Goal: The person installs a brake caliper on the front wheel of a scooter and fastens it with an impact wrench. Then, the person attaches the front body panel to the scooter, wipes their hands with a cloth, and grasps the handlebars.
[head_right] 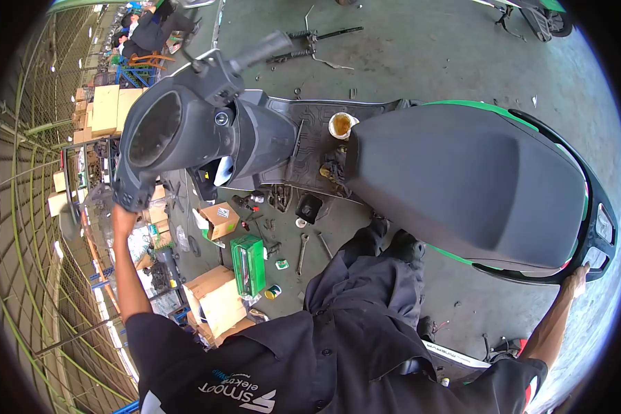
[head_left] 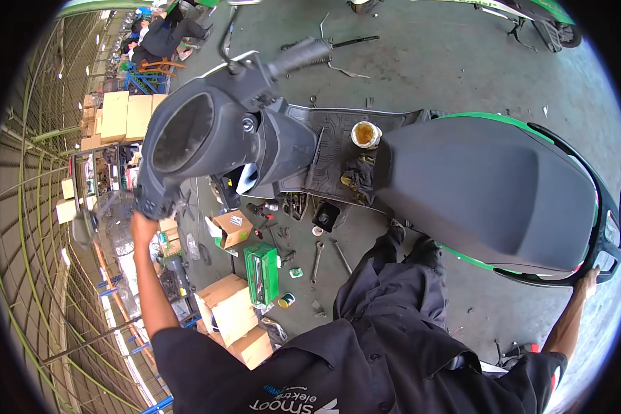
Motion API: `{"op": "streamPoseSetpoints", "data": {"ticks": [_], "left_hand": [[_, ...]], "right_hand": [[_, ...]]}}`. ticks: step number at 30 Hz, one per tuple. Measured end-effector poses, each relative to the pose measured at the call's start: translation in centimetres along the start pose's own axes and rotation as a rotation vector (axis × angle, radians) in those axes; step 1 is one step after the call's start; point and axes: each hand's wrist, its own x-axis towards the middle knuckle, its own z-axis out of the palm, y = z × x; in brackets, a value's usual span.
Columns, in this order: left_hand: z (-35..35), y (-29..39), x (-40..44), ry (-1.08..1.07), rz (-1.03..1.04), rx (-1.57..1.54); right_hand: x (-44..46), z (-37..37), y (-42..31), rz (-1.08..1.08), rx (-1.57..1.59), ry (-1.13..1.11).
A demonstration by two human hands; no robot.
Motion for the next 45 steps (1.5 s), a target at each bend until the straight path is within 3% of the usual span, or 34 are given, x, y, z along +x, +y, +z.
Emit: {"op": "streamPoseSetpoints", "data": {"ticks": [3, 6, 8, 9, 11, 14, 16, 18, 21, 23, 24, 26, 27, 28, 29, 30, 31, 32, 34, 35, 37, 38, 40, 42, 45], "left_hand": [[-2.0, 0.9, 2.5, -0.100, -0.030, 0.027], [-0.4, 1.1, -0.1, 0.015, -0.080, 0.040], [-0.3, 3.8, -4.1, 0.011, -0.014, -0.152], [0.8, 4.4, -6.1, -0.039, -0.146, -0.148], [3.0, 6.6, -11.1, 0.003, -0.136, -0.389], [1.0, 18.3, -17.0, -0.322, -0.577, -0.725], [7.1, 22.0, -20.2, -0.048, -0.390, -0.988], [6.9, 30.8, -20.8, -0.065, -0.505, -1.344], [7.4, 29.8, -21.0, -0.110, -0.532, -1.455], [6.0, 24.4, -20.4, -0.209, -0.376, -1.300], [6.5, 19.3, -20.2, -0.321, -0.396, -1.214], [0.5, 15.7, -16.7, -0.546, -0.367, -0.997], [0.4, 12.1, -14.8, -0.464, -0.388, -0.774], [-0.4, 9.7, -12.3, -0.460, -0.413, -0.617], [1.9, 4.4, -9.9, -0.250, -0.305, -0.563], [3.0, 0.3, -6.3, -0.081, -0.066, -0.409], [1.0, 1.3, -4.1, 0.066, -0.077, -0.077], [0.0, 1.9, -1.4, 0.071, -0.150, 0.179], [0.1, -1.0, 2.9, 0.018, -0.111, 0.207], [1.2, -2.6, 3.0, 0.018, -0.009, 0.143], [4.0, -5.3, 2.4, 0.068, 0.172, 0.040], [2.1, -2.1, 1.3, 0.063, 0.088, 0.048], [1.2, 1.0, -0.9, 0.180, 0.141, -0.083], [0.6, 2.5, -2.3, -0.016, -0.129, 0.090], [2.9, 3.4, -4.6, -0.024, -0.207, -0.020]], "right_hand": [[0.0, 0.2, 0.0, -0.014, 0.025, 0.016], [0.1, 0.3, 0.5, -0.028, 0.045, -0.027], [0.9, 0.4, -0.1, -0.003, 0.005, 0.014], [2.2, 0.9, 0.2, 0.014, -0.008, 0.032], [0.7, 0.5, 0.1, -0.010, 0.000, -0.006], [0.1, 0.2, 0.1, -0.079, 0.015, 0.001], [-0.3, 0.0, 0.2, -0.141, 0.006, 0.003], [1.9, 0.8, 0.9, -0.115, -0.064, 0.040], [1.1, 0.5, -1.3, -0.055, -0.002, -0.008], [-0.4, -0.2, -0.6, -0.031, -0.075, -0.048], [0.0, -0.4, 0.3, -0.146, -0.136, -0.068], [3.5, 0.9, 1.9, -0.356, -0.154, -0.078], [8.1, 2.2, 4.0, -0.584, -0.269, -0.045], [7.8, 2.4, 3.5, -0.575, -0.411, -0.001], [6.7, 2.1, 2.9, -0.602, -0.473, 0.028], [6.1, 2.0, 2.7, -0.702, -0.616, 0.056], [5.9, 2.0, 2.6, -0.802, -0.755, 0.100], [5.0, 1.6, 2.5, -0.853, -0.806, 0.120], [2.4, 0.6, 1.6, -0.869, -0.843, 0.138], [3.5, 1.5, 2.4, -0.999, -0.889, 0.237], [1.8, 1.0, 1.2, -0.964, -0.808, 0.209], [0.8, 0.8, 0.6, -0.917, -0.732, 0.171], [-1.1, 0.7, -0.7, -0.861, -0.616, 0.128], [-3.6, 1.1, -2.3, -0.865, -0.541, 0.084], [-6.6, 2.4, -3.4, -0.880, -0.470, 0.019]]}}
